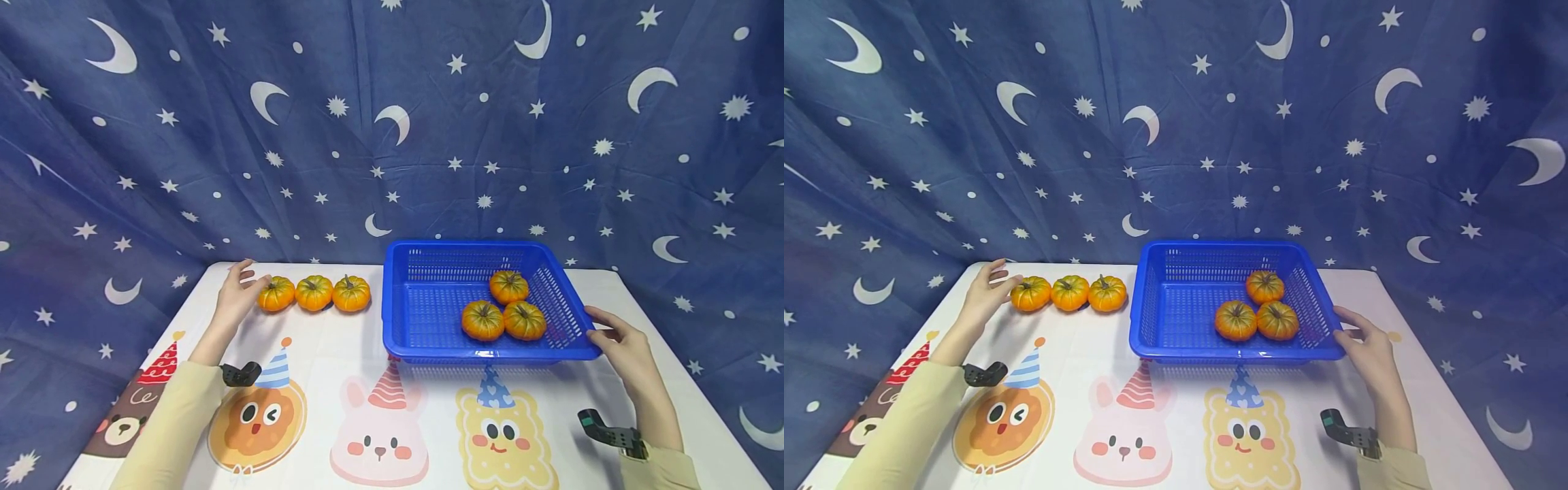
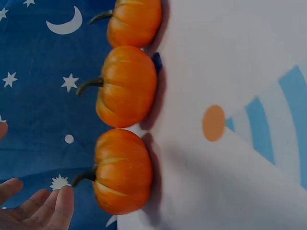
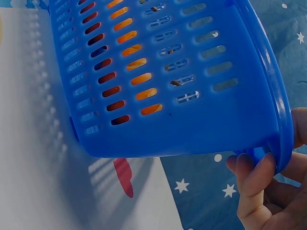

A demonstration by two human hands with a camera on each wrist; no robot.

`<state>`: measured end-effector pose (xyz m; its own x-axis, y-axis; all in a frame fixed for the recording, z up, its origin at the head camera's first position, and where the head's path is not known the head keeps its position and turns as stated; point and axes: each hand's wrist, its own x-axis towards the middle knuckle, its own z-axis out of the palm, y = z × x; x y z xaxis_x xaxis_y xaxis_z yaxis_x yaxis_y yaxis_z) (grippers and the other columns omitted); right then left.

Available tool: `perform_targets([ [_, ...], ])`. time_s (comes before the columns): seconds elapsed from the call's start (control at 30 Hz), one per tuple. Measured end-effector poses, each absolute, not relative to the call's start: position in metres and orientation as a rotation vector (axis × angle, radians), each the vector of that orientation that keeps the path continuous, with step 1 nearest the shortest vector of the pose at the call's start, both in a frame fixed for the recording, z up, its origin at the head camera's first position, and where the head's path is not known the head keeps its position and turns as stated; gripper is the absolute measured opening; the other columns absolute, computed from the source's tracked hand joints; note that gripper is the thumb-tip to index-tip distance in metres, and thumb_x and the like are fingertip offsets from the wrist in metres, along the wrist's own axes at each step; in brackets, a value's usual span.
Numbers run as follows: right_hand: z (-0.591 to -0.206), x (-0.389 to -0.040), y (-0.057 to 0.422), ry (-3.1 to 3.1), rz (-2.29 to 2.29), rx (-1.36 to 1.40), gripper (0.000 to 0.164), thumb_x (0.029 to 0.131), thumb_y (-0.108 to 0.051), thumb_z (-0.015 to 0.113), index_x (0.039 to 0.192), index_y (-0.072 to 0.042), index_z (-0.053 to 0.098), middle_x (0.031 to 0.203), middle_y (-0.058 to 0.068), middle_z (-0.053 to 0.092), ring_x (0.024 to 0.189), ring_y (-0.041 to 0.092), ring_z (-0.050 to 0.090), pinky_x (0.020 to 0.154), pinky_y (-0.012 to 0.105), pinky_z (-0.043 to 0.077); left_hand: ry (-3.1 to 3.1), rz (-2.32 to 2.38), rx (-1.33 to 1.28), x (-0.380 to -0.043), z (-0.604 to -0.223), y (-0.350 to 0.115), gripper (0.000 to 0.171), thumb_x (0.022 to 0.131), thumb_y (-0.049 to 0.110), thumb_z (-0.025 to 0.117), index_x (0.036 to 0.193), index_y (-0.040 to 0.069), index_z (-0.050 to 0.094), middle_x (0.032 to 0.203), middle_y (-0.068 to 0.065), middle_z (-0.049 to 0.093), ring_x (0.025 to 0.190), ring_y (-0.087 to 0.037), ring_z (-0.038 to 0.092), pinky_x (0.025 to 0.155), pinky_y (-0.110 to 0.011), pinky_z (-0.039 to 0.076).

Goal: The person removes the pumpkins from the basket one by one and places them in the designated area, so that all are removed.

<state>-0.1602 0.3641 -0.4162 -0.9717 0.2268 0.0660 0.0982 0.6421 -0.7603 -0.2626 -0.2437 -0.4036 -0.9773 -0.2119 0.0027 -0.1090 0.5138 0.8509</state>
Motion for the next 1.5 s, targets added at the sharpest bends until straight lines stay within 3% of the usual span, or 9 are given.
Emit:
perform_targets([
  [0.9, -0.414, -0.162, 0.363, -2.696, 1.235, -0.245, 0.048, 0.097, -0.02, 0.048, 0.141, 0.0, 0.045, 0.129, 0.027, 0.053, 0.08, -0.017, 0.044, 0.066, 0.006, 0.04, -2.601, -1.55, 0.057, -0.272, -0.37, -0.199, 0.07, 0.094, 0.031, 0.058, 0.152, 0.01, 0.024, 0.153, -0.023, 0.033, 0.137, -0.041, 0.038, 0.108, -0.053, 0.038],
  [1.5, -0.416, -0.16, 0.365, -2.696, 1.231, -0.258, 0.048, 0.097, -0.019, 0.049, 0.141, 0.0, 0.045, 0.129, 0.027, 0.052, 0.08, -0.017, 0.044, 0.065, 0.006, 0.041, -2.64, -1.542, -0.177, -0.28, -0.353, -0.134, 0.064, 0.093, 0.03, 0.061, 0.148, 0.014, 0.033, 0.149, -0.018, 0.039, 0.134, -0.037, 0.043, 0.105, -0.052, 0.042],
])
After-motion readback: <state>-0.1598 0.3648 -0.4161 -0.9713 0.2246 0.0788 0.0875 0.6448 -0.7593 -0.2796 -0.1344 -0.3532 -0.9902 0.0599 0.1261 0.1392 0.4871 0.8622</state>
